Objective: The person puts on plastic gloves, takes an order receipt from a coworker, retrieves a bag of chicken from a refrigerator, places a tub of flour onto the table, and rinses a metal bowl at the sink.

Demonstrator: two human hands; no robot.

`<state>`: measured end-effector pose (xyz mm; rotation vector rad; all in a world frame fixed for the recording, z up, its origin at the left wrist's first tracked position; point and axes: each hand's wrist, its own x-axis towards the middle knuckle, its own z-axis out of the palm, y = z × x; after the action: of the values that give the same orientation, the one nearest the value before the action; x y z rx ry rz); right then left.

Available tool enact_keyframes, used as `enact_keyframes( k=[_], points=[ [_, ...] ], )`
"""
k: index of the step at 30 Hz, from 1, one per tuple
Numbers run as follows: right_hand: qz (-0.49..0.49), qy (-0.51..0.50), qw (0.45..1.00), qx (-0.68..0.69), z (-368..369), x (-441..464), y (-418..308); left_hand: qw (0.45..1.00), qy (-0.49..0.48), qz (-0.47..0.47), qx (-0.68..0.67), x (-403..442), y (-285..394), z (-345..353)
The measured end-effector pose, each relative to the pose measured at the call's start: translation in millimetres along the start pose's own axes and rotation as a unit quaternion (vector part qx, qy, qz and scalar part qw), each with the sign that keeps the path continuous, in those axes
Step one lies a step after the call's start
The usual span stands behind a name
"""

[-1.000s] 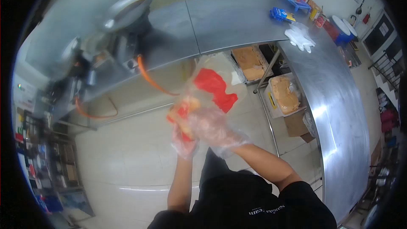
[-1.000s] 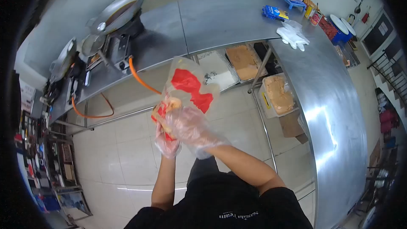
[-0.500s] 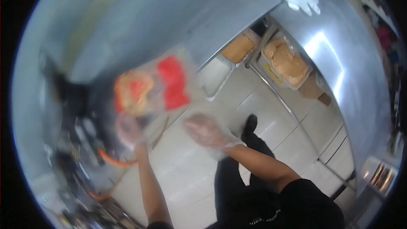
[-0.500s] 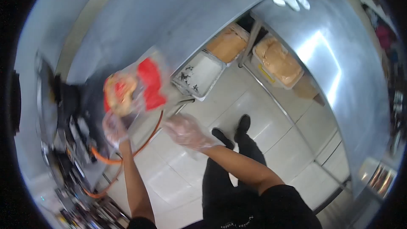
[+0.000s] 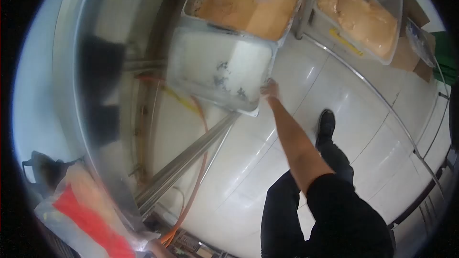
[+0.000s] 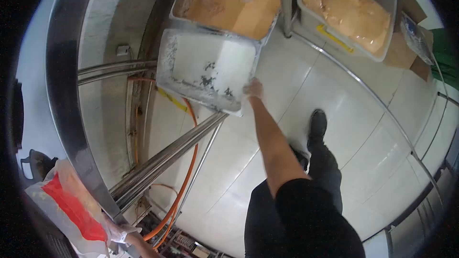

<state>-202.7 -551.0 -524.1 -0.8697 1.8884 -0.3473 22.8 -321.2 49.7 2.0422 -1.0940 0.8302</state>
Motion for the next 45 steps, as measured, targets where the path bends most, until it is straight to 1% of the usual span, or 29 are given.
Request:
enact_keyframes(
  k=[5, 7, 10, 12, 13, 14, 15, 16, 18, 20, 21, 22, 23, 24, 25, 27, 28, 29, 30, 32, 33, 35, 37, 38, 39, 41, 42, 43, 45],
  points=[
    [-0.139, 0.151, 0.975, -0.088, -33, -14, 34, 1.000, 0.002, -0.025, -0.011, 33, -35, 17],
    [-0.188, 0.170, 0.959, -0.126, -87, -39, 51, 0.999, 0.014, -0.040, -0.024, 48, -44, 18],
    [-0.152, 0.124, 0.955, -0.221, -162, -133, -80, 0.996, 0.021, -0.075, -0.039, 102, -100, 67],
    [-0.169, 0.156, 0.948, -0.219, -215, -154, -87, 0.983, 0.045, -0.163, -0.066, 127, -107, 76],
    [-0.178, 0.167, 0.947, -0.208, -234, -182, -85, 0.979, 0.025, -0.202, 0.016, 145, -77, 75],
    [-0.164, 0.174, 0.946, -0.217, -260, -233, -124, 0.978, -0.012, -0.210, 0.009, 156, -70, 79],
    [-0.098, 0.168, 0.950, -0.244, -286, -280, -180, 0.972, -0.074, -0.222, -0.031, 164, -78, 86],
    [-0.030, 0.169, 0.948, -0.269, -274, -313, -279, 0.953, -0.156, -0.251, -0.072, 187, -96, 115],
    [-0.021, 0.212, 0.929, -0.302, -298, -398, -363, 0.856, -0.356, -0.342, -0.153, 182, -113, 148],
    [-0.016, 0.253, 0.916, -0.311, -319, -471, -470, 0.694, -0.568, -0.415, -0.155, 165, -122, 199],
    [0.007, 0.248, 0.916, -0.315, -330, -509, -512, 0.626, -0.649, -0.410, -0.134, 153, -118, 224],
    [0.041, 0.218, 0.918, -0.330, -339, -494, -572, 0.564, -0.712, -0.407, -0.097, 151, -105, 258],
    [0.031, 0.225, 0.911, -0.343, -362, -502, -590, 0.514, -0.731, -0.435, -0.111, 140, -84, 291],
    [0.022, 0.225, 0.906, -0.357, -387, -520, -603, 0.337, -0.733, -0.559, -0.191, 192, -42, 299],
    [0.076, 0.219, 0.930, -0.285, -381, -533, -668, 0.193, -0.736, -0.620, -0.192, 203, -40, 349],
    [0.138, 0.205, 0.947, -0.205, -393, -571, -744, 0.360, -0.758, -0.462, -0.288, 315, 16, 350],
    [0.128, 0.227, 0.948, -0.184, -381, -573, -777, 0.356, -0.762, -0.457, -0.288, 336, 4, 390],
    [0.087, 0.238, 0.960, -0.123, -454, -574, -636, 0.453, -0.696, -0.421, -0.365, 241, 44, 361],
    [0.090, 0.243, 0.959, -0.113, -496, -598, -538, 0.501, -0.637, -0.394, -0.434, 169, 83, 314],
    [-0.051, 0.373, 0.877, -0.298, -480, -604, -546, 0.530, -0.597, -0.430, -0.421, 215, 107, 318],
    [-0.054, 0.376, 0.876, -0.296, -493, -605, -547, 0.551, -0.551, -0.467, -0.417, 237, 126, 319],
    [-0.082, 0.367, 0.920, -0.108, -523, -638, -531, 0.572, -0.554, -0.421, -0.435, 247, 140, 337],
    [-0.065, 0.425, 0.903, 0.007, -536, -683, -503, 0.642, -0.508, -0.333, -0.467, 228, 154, 272],
    [-0.035, 0.460, 0.886, 0.048, -539, -689, -504, 0.696, -0.511, -0.306, -0.401, 287, 175, 236],
    [-0.040, 0.455, 0.888, 0.050, -546, -681, -503, 0.701, -0.505, -0.307, -0.399, 302, 181, 231],
    [-0.132, 0.373, 0.917, -0.052, -520, -628, -519, 0.590, -0.464, -0.432, -0.501, 342, 166, 271],
    [-0.140, 0.374, 0.916, -0.042, -508, -612, -525, 0.597, -0.396, -0.454, -0.530, 355, 158, 290],
    [-0.185, 0.378, 0.907, 0.032, -518, -616, -506, 0.602, -0.383, -0.439, -0.546, 357, 157, 289],
    [-0.209, 0.363, 0.904, 0.088, -507, -575, -547, 0.712, -0.430, -0.284, -0.478, 376, 136, 348]
  ],
)
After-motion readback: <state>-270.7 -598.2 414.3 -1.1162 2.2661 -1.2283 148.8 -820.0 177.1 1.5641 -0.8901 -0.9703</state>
